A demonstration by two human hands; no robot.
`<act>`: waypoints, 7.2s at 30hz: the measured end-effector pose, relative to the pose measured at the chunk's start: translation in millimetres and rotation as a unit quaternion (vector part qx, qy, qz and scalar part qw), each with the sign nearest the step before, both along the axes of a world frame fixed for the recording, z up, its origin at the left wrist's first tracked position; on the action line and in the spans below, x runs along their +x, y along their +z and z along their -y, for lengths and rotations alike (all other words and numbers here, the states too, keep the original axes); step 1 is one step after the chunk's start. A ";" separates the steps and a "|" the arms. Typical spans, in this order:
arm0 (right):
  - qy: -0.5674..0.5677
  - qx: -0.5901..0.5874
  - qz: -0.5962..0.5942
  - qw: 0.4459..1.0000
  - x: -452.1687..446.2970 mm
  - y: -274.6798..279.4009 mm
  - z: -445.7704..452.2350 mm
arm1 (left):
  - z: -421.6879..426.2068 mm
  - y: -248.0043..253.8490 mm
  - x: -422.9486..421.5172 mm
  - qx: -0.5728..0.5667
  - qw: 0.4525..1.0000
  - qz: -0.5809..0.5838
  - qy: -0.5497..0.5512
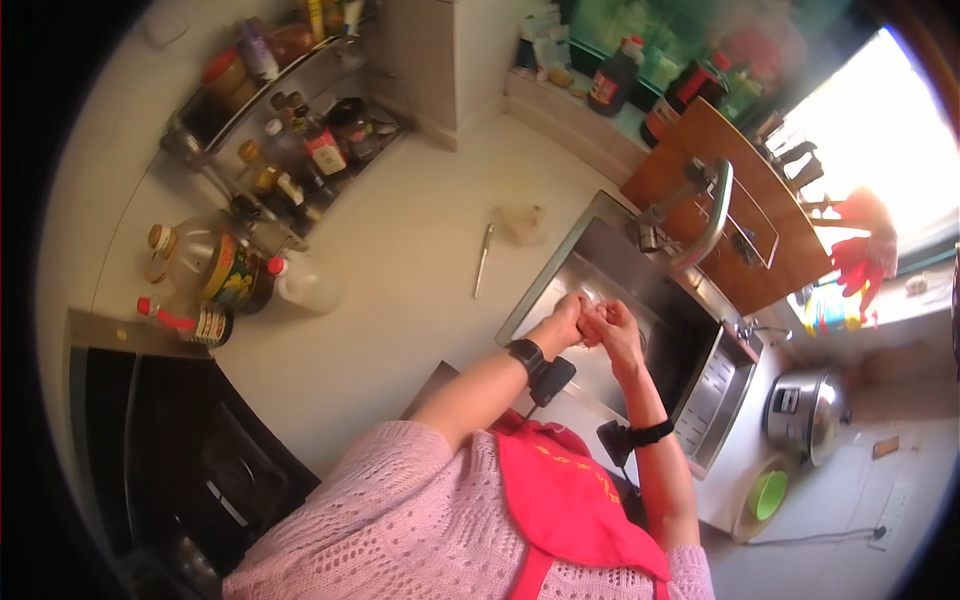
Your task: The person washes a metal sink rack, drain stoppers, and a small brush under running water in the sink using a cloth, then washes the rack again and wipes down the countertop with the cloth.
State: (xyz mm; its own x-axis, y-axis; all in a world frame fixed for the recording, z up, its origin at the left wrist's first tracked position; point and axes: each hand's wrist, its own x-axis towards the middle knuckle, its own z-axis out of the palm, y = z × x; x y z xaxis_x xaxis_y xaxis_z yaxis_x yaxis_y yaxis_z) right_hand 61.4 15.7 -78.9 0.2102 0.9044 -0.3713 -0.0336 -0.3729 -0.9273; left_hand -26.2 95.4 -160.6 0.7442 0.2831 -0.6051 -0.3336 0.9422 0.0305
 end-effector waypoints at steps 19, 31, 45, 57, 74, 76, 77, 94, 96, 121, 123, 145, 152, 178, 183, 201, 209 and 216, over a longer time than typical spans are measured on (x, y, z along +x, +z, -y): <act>0.062 0.042 0.120 0.990 4.0 27.3 -56.5 | 14.6 -36.8 7.9 0.280 0.945 -0.165 0.019; 0.366 0.119 0.507 0.771 -69.3 -80.5 -204.2 | 44.6 -82.4 14.5 0.320 0.871 -0.356 0.110; 0.309 0.078 0.586 0.745 -104.8 -94.1 -158.2 | 48.7 -75.1 1.4 0.419 0.812 -0.402 0.063; 0.044 -0.175 0.200 0.963 88.1 4.3 18.6 | 46.3 -36.3 12.8 0.159 0.961 -0.183 -0.131; 0.114 0.021 -0.014 0.993 95.1 -52.1 20.6 | 26.2 -15.9 34.4 0.297 0.946 0.040 -0.126; 0.156 0.060 0.058 0.984 94.2 -45.7 12.5 | 32.7 4.2 30.5 0.245 0.965 -0.037 -0.081; 0.177 0.079 0.095 0.976 95.7 -44.1 6.0 | 34.0 12.3 30.0 0.218 0.971 -0.075 -0.057; 0.088 0.096 0.691 0.711 158.5 -52.0 -106.4 | -18.2 -46.2 31.8 0.194 0.931 -0.271 -0.147; 0.031 0.145 0.691 0.708 150.8 -48.4 -92.4 | -21.8 -53.3 39.8 0.189 0.926 -0.283 -0.164; -0.160 -0.145 0.011 0.976 36.9 -133.6 -91.1 | -27.5 -67.2 31.8 0.246 0.897 -0.349 -0.117; -0.147 -0.138 -0.086 0.976 44.5 -112.3 -84.1 | -28.4 -63.9 21.0 0.244 0.908 -0.304 -0.153; -0.188 -0.026 -0.116 0.975 30.7 -192.5 -94.6 | -6.5 -55.7 -7.3 0.083 0.954 -0.289 -0.016; -0.119 -0.048 0.203 0.971 30.3 -162.4 -106.2 | -6.9 -68.9 -9.6 0.039 0.978 -0.202 -0.032; -0.103 0.116 0.231 0.960 194.6 -146.1 -142.7 | -23.9 -41.4 55.3 0.150 0.963 -0.206 -0.085; -0.089 0.130 0.228 0.961 197.5 -189.2 -157.5 | -23.1 -39.0 40.0 0.126 0.957 -0.228 -0.130; -0.158 -0.023 0.230 0.960 112.4 -96.0 48.4 | 6.9 -34.0 33.0 0.059 0.972 -0.159 -0.161; -0.017 0.127 0.225 0.966 146.6 148.0 -27.2 | -2.6 -72.2 26.7 0.035 0.961 -0.146 -0.233; 0.012 0.163 0.230 0.959 200.3 226.4 -105.6 | 2.2 -37.6 12.7 0.029 0.968 -0.144 -0.203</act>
State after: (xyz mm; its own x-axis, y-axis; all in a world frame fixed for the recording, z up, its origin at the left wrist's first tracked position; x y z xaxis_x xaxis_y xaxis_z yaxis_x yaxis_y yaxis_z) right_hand 261.7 121.3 147.5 0.2620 0.9633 0.0586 0.4127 -0.0570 -0.9091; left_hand -13.5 93.2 -198.2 0.6044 0.0421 -0.7956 0.0947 0.9877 0.1243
